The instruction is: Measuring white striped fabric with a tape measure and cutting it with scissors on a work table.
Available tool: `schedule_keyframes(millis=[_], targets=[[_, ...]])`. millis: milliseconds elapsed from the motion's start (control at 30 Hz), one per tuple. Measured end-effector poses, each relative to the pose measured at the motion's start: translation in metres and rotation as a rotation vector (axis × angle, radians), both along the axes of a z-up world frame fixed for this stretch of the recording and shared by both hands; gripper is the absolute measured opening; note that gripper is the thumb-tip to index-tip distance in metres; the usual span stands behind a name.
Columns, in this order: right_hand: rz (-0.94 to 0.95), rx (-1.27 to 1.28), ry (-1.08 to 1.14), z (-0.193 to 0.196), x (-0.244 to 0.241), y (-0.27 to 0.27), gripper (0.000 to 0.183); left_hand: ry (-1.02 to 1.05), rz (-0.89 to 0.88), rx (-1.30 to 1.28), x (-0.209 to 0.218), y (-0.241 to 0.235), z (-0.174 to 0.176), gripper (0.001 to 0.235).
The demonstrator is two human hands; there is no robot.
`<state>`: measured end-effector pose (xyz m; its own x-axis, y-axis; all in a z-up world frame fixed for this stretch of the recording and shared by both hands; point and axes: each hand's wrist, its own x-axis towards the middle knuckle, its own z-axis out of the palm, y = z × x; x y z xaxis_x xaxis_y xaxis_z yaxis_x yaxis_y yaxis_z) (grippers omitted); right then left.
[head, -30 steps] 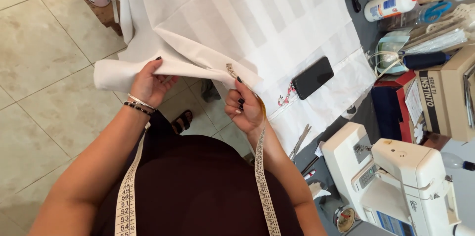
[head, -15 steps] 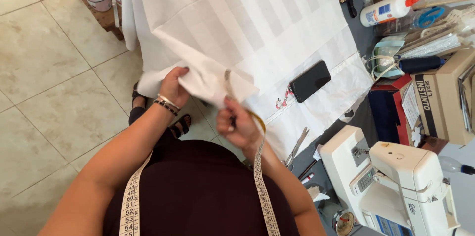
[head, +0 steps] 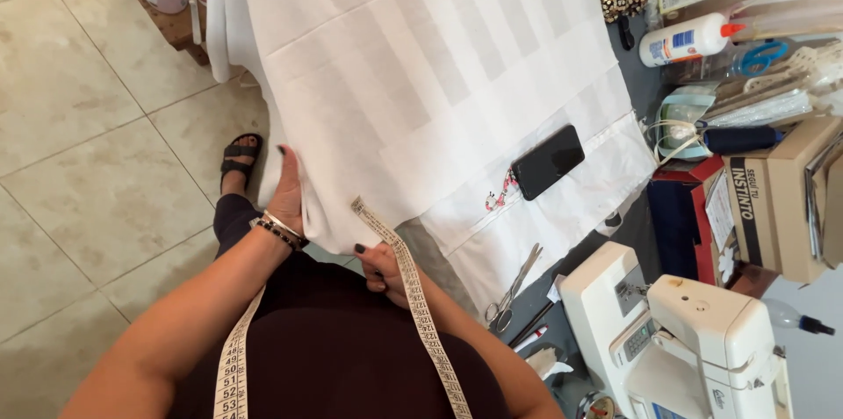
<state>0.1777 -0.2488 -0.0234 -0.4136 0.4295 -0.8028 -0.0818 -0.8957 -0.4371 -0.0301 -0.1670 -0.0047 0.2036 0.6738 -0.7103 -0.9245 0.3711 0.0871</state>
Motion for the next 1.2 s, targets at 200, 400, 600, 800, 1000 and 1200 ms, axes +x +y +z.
schedule_keyframes(millis=[200,400,600,800,1000,1200], targets=[[0.096,-0.005,-0.104,0.013,-0.031,0.015,0.048,0.176,-0.222,-0.037,0.015,-0.012,-0.125,0.060],[-0.016,-0.020,-0.159,-0.007,-0.032,0.008,0.044,0.391,-0.113,-0.315,0.047,0.004,-0.161,0.070],[-0.125,-0.068,-0.104,-0.016,-0.027,0.002,0.045,0.248,-0.137,-0.053,0.054,0.004,-0.150,0.089],[-0.167,-0.096,-0.084,-0.015,-0.027,0.003,0.044,0.300,-0.143,-0.032,0.049,0.019,-0.098,0.076],[-0.159,-0.098,-0.041,-0.014,-0.025,0.005,0.042,0.282,-0.126,-0.032,0.049,0.021,-0.079,0.080],[-0.145,-0.092,-0.036,-0.021,-0.019,0.004,0.043,0.276,-0.152,-0.054,0.042,0.034,-0.067,0.071]])
